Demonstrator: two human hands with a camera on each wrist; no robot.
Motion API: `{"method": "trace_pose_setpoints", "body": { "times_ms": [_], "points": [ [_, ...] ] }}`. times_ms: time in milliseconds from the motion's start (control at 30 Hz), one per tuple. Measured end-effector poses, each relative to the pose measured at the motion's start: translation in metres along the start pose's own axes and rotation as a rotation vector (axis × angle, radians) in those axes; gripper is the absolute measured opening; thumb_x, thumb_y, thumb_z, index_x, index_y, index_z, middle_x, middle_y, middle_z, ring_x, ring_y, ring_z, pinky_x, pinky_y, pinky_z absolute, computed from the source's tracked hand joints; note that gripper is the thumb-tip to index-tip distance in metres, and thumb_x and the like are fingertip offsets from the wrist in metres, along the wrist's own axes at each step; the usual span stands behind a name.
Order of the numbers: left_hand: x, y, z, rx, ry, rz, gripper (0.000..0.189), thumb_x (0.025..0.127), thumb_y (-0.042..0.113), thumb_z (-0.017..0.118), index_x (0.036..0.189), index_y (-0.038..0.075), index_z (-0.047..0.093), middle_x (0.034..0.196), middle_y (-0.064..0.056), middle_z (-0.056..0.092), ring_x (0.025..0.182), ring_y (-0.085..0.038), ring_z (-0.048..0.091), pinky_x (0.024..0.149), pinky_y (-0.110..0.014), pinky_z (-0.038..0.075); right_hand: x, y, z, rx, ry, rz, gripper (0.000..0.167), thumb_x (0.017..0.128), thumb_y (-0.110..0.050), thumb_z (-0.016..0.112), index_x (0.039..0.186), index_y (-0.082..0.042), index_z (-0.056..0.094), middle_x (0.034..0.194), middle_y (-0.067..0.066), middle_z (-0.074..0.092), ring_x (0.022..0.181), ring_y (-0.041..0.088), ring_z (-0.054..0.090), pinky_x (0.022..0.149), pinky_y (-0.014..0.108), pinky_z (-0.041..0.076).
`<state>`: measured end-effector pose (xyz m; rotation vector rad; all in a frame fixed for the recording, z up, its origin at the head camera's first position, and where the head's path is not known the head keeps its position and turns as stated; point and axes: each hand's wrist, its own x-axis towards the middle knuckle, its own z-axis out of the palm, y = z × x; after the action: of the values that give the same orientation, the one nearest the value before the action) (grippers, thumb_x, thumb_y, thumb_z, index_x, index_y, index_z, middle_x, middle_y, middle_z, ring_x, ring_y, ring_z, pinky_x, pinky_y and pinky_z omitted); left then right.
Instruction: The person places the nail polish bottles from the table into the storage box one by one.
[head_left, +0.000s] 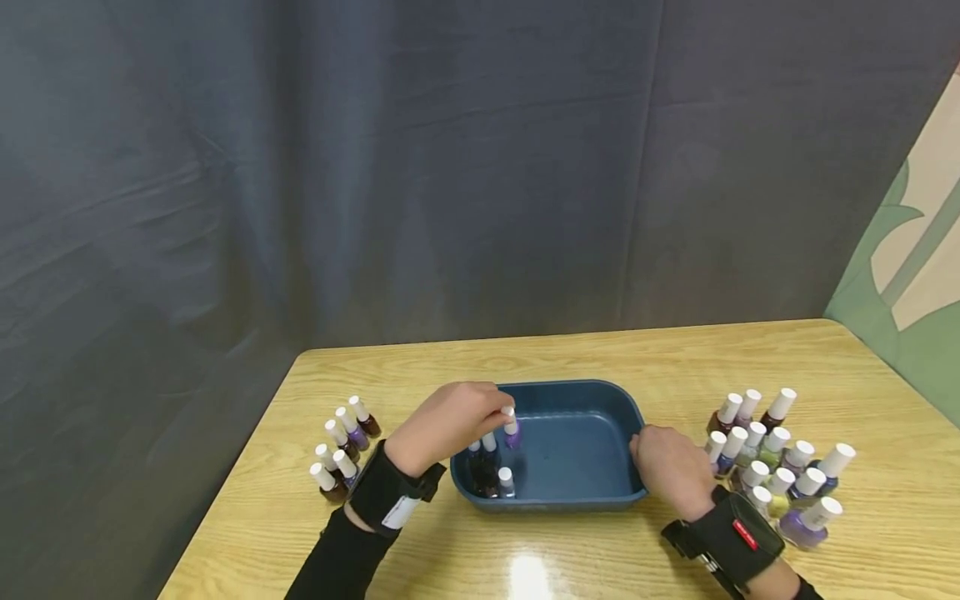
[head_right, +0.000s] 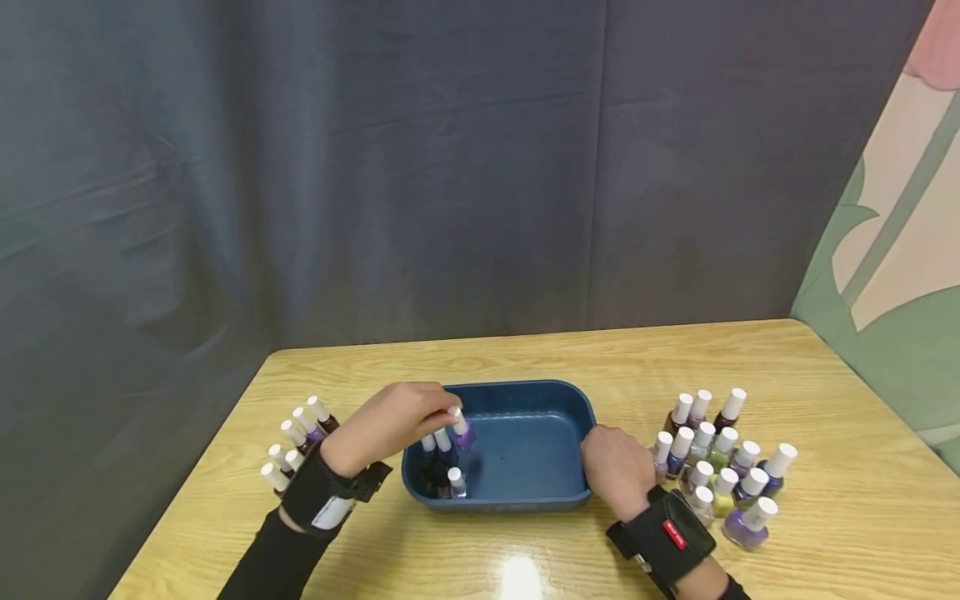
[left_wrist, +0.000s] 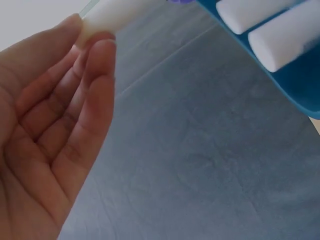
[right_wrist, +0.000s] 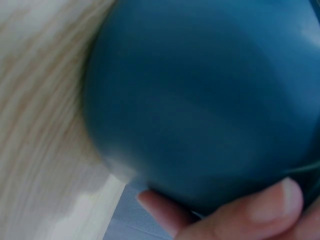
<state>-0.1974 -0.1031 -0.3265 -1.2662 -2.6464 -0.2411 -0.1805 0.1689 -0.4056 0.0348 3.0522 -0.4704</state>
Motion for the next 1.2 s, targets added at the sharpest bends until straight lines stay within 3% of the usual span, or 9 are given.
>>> {"method": "trace_pose_setpoints", "body": {
  "times_ms": [367, 633, 900, 1200],
  "points": [
    [0.011, -0.005, 0.011, 0.094, -0.128, -0.008, 0.012, 0.090, 0.021, 0.059, 0.083, 0.016, 0.068, 0.074, 0.005, 0.059, 0.064, -0.003, 0.048, 0.063, -0.016, 0.041, 0.001, 0.001, 0.001, -0.002, -0.011, -0.009, 0.035, 0.092, -0.017, 0.043, 0.060, -0.005, 0.055, 0.062, 0.012, 0.056, 0.054, 0.026, 0.053, 0.043, 0.039, 0.037],
    [0.010, -0.006, 0.018, 0.107, -0.159, -0.029, 0.011, 0.088, 0.021, 0.060, 0.084, 0.017, 0.069, 0.074, 0.005, 0.059, 0.064, -0.004, 0.049, 0.062, -0.017, 0.041, 0.000, 0.001, 0.001, -0.007, 0.007, -0.033, 0.034, 0.091, -0.015, 0.044, 0.060, -0.006, 0.054, 0.060, 0.012, 0.054, 0.052, 0.025, 0.053, 0.043, 0.038, 0.036],
    [0.009, -0.008, 0.024, 0.128, -0.191, -0.011, 0.011, 0.088, 0.021, 0.061, 0.080, 0.018, 0.068, 0.068, 0.005, 0.056, 0.058, -0.005, 0.042, 0.060, -0.018, 0.036, 0.001, 0.001, 0.001, -0.003, 0.004, -0.018, 0.034, 0.091, -0.016, 0.044, 0.060, -0.005, 0.054, 0.062, 0.013, 0.056, 0.054, 0.026, 0.054, 0.043, 0.040, 0.038],
    [0.010, -0.007, 0.024, 0.119, -0.203, -0.027, 0.011, 0.084, 0.026, 0.065, 0.077, 0.018, 0.069, 0.066, 0.006, 0.057, 0.056, -0.004, 0.045, 0.058, -0.018, 0.035, 0.000, 0.001, 0.001, -0.001, 0.020, -0.024, 0.033, 0.091, -0.015, 0.044, 0.062, -0.003, 0.057, 0.065, 0.017, 0.059, 0.055, 0.029, 0.056, 0.043, 0.042, 0.038]
  ]
}}
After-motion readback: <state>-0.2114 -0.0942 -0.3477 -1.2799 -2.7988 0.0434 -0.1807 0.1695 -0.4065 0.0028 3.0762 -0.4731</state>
